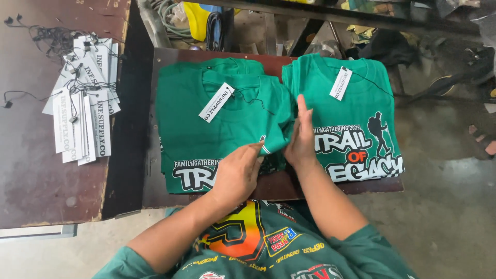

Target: The person attaches white tags to a stack of green t-shirts using a handheld tagging tool. They repeatedly pick up tags, position them on the collar of each shirt, and use the tool to secure them before moving to the next shirt in the stack.

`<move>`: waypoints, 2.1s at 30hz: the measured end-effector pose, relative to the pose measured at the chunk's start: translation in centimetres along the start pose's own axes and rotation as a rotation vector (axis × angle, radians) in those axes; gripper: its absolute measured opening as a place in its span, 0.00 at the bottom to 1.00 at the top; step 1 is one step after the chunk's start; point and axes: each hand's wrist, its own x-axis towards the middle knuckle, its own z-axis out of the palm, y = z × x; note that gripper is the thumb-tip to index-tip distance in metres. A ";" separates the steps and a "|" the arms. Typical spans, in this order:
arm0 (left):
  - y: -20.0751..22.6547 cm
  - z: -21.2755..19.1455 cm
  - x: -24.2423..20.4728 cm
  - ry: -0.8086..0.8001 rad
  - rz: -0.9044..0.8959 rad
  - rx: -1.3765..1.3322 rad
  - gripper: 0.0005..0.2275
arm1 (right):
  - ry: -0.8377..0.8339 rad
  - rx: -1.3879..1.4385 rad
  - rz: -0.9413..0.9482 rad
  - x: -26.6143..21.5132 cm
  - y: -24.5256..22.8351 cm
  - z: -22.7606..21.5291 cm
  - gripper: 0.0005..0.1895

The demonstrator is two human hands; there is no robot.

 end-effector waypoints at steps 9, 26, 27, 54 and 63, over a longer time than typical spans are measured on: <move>-1.9 1.1 -3.6 -0.124 0.249 0.210 0.11 | -0.018 -0.221 0.073 2.4 0.3 0.6 0.31; -4.6 -2.6 -7.4 -0.245 0.124 0.552 0.26 | 0.165 -0.803 0.053 2.7 -0.3 2.5 0.32; -4.4 -3.0 -7.2 -0.250 0.130 0.549 0.26 | 0.174 -0.801 0.053 2.6 -1.7 3.9 0.32; 8.2 11.3 11.8 -0.026 0.484 0.410 0.17 | 0.221 -0.493 -0.308 8.1 -26.1 -11.9 0.33; 8.2 17.2 4.7 -0.609 0.417 0.334 0.30 | 0.376 -0.763 0.023 4.4 -20.6 -23.7 0.32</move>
